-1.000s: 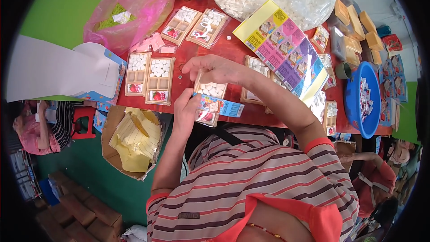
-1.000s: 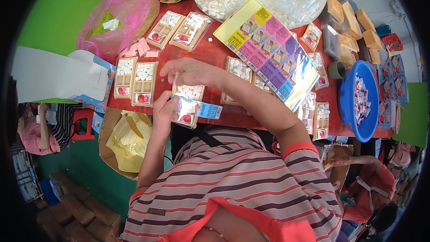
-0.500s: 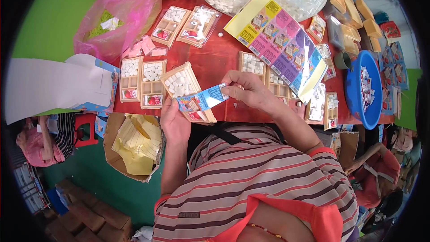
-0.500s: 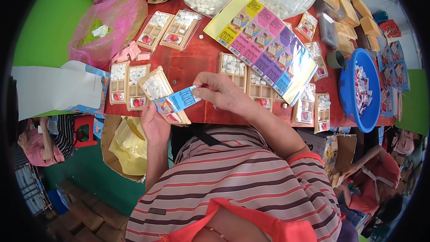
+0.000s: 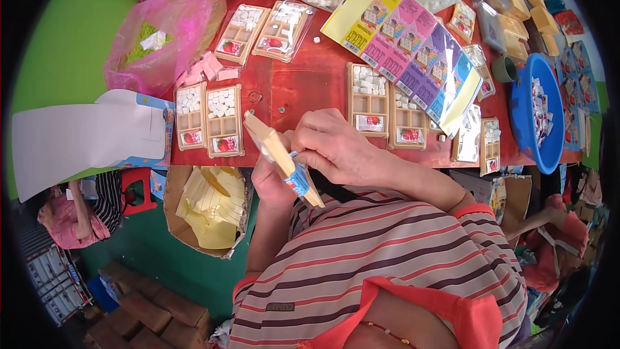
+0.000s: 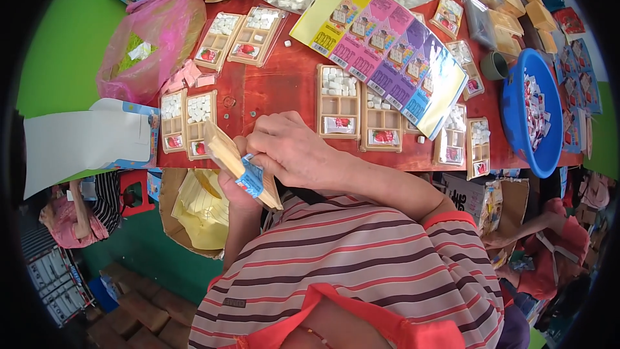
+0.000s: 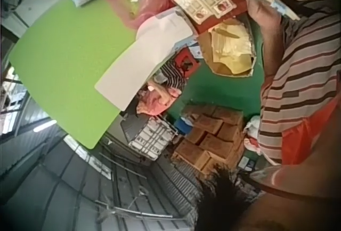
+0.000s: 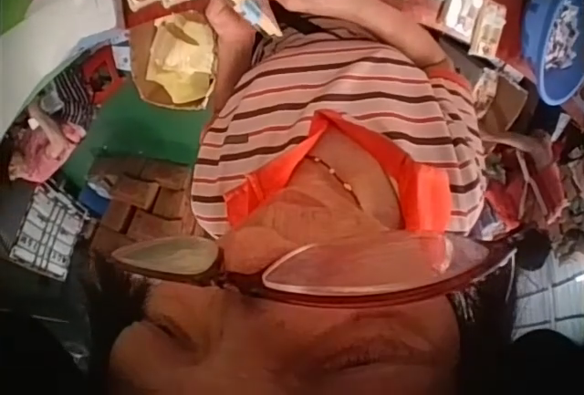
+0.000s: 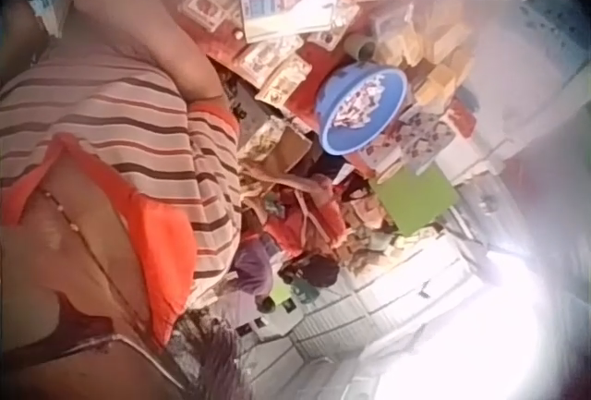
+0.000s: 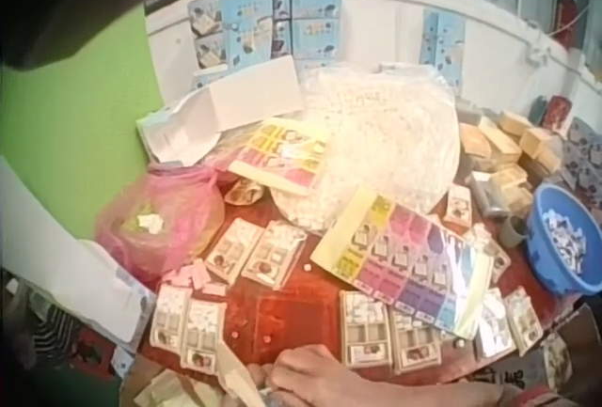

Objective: Applying labels or stickers to small packaged items at a workbench.

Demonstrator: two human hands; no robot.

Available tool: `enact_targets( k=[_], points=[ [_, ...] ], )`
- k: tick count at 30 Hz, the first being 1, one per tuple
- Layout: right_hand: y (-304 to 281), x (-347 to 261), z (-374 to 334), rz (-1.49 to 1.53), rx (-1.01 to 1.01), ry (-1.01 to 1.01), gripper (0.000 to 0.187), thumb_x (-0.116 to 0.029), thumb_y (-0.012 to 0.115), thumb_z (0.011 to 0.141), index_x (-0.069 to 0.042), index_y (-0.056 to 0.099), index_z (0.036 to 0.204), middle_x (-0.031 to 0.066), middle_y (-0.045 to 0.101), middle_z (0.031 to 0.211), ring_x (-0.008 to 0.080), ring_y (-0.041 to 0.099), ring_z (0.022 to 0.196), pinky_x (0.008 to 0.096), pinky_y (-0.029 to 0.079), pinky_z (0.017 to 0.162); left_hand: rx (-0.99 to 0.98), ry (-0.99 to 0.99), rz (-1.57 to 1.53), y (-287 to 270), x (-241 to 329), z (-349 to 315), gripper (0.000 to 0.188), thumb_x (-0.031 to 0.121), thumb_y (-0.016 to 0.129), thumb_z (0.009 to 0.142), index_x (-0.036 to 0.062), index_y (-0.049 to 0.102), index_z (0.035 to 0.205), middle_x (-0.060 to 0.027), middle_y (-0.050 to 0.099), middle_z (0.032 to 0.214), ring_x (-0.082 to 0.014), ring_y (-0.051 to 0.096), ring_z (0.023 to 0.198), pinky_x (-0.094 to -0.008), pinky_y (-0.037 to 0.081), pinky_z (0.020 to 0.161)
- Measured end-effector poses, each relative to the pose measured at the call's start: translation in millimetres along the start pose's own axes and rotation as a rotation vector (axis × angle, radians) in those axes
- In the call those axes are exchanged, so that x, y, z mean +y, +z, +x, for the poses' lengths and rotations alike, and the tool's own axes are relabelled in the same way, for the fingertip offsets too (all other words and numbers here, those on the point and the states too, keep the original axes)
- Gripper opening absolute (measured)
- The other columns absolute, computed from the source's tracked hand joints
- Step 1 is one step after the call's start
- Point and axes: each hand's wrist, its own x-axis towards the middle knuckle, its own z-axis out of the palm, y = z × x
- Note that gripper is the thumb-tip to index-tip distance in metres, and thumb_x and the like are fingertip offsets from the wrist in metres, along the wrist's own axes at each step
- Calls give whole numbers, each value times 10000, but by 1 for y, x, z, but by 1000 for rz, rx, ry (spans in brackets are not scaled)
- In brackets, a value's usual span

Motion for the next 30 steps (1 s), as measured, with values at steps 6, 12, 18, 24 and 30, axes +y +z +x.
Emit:
enact_targets(
  k=[6,12,18,24,30],
  points=[
    [10,-2,1,-126,57,-36,122,-103,684,777,-89,599,863,56,512,895,239,531,887,402,372,833,-31,89,90,16,-10,7,309,373,525,914,111,422,788,-57,482,861,-159,496,858,-298,415,757],
    [16,-2,-1,-122,85,-65,134,-114,702,757,-98,603,845,47,482,907,226,507,899,426,348,846,-9,125,-39,-5,-28,3,256,307,558,936,100,437,847,-61,477,928,-164,506,922,-336,428,859],
    [16,-6,-2,-172,96,-55,135,-117,706,754,-101,601,837,43,475,911,225,501,895,435,338,865,-20,220,507,11,-25,6,212,224,568,943,102,413,866,-59,472,935,-158,499,926,-343,421,871],
    [19,-6,-2,-170,104,-45,139,-119,714,748,-100,603,830,45,480,925,235,496,891,447,330,888,-98,277,734,20,-19,7,172,169,566,950,98,412,980,-69,489,985,-182,523,1008,-377,429,928],
    [18,-4,0,-154,129,-65,145,-130,709,747,-103,608,848,49,457,917,245,476,886,456,314,891,24,253,546,31,-21,6,225,172,562,953,90,409,1096,-84,498,1036,-202,528,1052,-395,426,954]
  ],
)
